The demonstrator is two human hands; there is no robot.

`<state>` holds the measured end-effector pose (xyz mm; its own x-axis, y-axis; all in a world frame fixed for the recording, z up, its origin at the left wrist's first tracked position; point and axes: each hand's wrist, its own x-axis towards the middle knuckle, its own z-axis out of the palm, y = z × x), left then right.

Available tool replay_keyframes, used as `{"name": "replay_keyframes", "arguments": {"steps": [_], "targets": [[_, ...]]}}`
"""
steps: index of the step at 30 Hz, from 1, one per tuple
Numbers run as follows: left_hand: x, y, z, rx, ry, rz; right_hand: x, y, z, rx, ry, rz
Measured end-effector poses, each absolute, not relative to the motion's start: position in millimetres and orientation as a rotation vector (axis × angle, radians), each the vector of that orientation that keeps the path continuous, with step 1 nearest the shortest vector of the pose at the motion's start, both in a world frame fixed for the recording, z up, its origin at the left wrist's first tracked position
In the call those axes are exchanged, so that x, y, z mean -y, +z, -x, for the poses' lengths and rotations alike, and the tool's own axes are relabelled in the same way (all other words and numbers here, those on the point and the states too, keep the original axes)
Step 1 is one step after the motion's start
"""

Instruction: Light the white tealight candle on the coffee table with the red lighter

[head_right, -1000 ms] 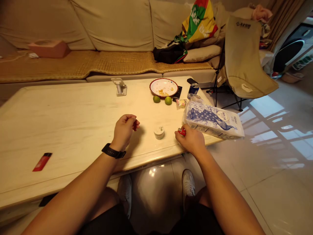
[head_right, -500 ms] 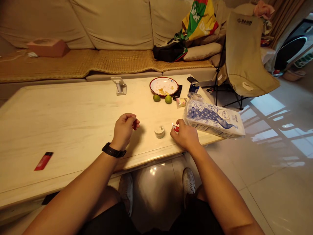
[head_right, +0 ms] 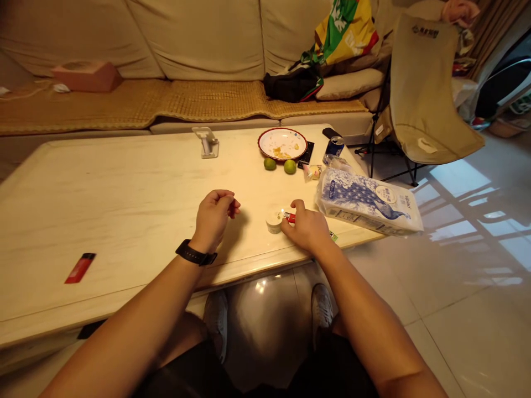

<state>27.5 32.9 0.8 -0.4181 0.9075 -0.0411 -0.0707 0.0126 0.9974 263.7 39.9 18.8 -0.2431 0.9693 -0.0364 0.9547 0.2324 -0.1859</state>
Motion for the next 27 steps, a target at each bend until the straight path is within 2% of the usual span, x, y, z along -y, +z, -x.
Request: {"name": "replay_keyframes", "arguments": {"steps": [18, 27], "targets": [[-32.5, -0.5, -27.6, -1.481, 1.519, -0.907, -38.6, 21.0, -258.7, 2.403, 0.241, 1.863], [-34.4, -0.3, -26.3, -1.486, 1.529, -0.892, -39.2, 26.9, -279.8, 2.267, 0.259, 1.992]]}}
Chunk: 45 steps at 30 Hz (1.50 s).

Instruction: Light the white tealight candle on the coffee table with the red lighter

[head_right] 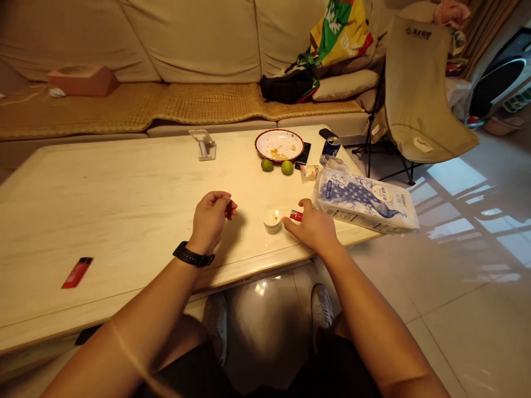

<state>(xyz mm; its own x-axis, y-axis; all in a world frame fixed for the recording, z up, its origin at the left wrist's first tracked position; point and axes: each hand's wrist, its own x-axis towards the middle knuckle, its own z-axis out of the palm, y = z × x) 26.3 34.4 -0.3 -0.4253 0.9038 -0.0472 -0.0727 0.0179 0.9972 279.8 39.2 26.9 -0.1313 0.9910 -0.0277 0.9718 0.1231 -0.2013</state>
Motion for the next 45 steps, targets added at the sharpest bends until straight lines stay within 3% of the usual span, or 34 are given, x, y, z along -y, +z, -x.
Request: {"name": "replay_keyframes", "arguments": {"steps": [17, 45], "targets": [[-35.9, -3.7, -29.8, -1.473, 1.534, -0.896, -22.7, 16.0, -334.2, 2.238, 0.203, 2.095], [-37.7, -4.6, -24.6, -1.509, 1.541, -0.889, -14.8, 18.6, -320.6, 2.273, 0.23, 2.008]]}}
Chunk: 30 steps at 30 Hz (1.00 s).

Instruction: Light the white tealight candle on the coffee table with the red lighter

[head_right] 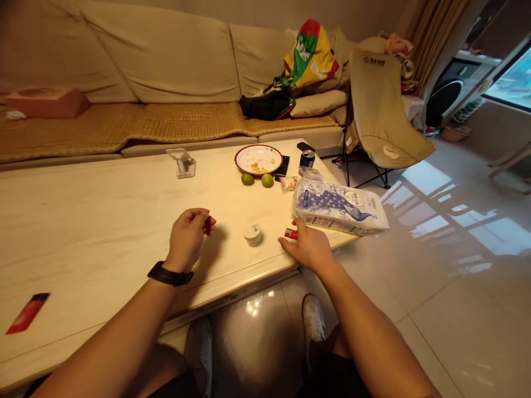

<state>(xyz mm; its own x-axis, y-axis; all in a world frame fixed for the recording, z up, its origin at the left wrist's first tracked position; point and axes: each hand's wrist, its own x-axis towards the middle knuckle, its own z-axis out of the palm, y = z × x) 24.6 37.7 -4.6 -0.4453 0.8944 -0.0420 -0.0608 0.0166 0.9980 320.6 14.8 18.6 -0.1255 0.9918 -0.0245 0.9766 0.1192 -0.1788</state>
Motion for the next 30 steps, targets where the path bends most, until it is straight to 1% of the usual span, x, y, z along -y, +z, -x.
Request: {"name": "replay_keyframes", "arguments": {"steps": [17, 23, 30], "targets": [[-37.9, -6.8, -24.9, -1.503, 1.543, -0.916, -15.7, 19.3, -319.6, 2.297, 0.205, 2.025], [-38.0, -6.7, -25.7, -1.501, 1.545, -0.913, -18.3, 20.2, -315.7, 2.303, 0.271, 1.994], [-37.3, -3.3, -24.9, -1.506, 1.556, -0.901, -21.8, 19.8, -308.6, 2.306, 0.246, 2.017]]}}
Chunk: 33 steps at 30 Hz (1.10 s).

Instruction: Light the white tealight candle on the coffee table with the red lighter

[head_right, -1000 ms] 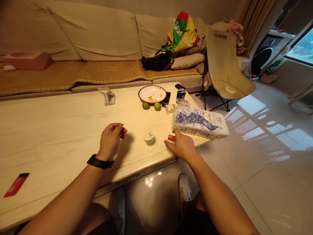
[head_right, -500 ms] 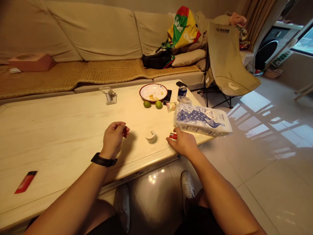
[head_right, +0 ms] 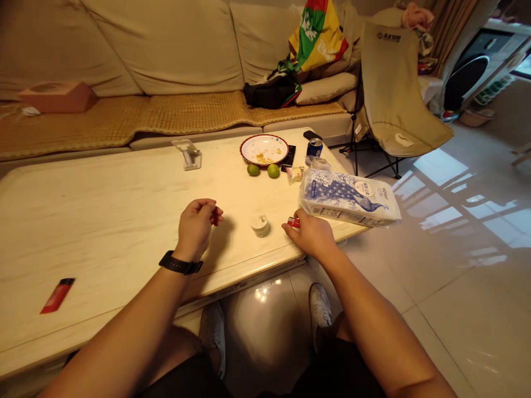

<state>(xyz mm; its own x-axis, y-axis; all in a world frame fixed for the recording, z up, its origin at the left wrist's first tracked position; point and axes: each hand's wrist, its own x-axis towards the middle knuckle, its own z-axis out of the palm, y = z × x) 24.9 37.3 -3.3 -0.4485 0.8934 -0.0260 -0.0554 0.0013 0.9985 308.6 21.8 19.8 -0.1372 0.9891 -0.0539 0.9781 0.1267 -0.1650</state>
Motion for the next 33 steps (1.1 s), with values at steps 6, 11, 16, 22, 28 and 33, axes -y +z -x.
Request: {"name": "replay_keyframes", "arguments": {"steps": [6, 11, 16, 22, 28, 33], "targets": [[-37.9, -5.8, -24.3, -1.512, 1.552, -0.912, -22.0, 19.8, -307.6, 2.301, 0.256, 2.024], [-39.4, -9.2, -24.3, -1.506, 1.55, -0.904, -24.9, 21.4, -301.2, 2.314, 0.213, 2.074], [-38.3, -7.8, -24.8, -1.502, 1.542, -0.909, -30.7, 23.3, -286.9, 2.364, 0.225, 2.051], [-37.0, -5.2, -22.7, -1.492, 1.557, -0.892, -36.1, 25.6, -266.7, 2.414, 0.251, 1.993], [-37.2, -4.2, -20.3, -1.489, 1.564, -0.875, -38.1, 23.5, -258.0, 2.446, 0.24, 1.902], [-36.1, -0.7, -21.5, -1.489, 1.556, -0.869, -39.1, 22.9, -255.3, 2.46, 0.257, 1.869]]}}
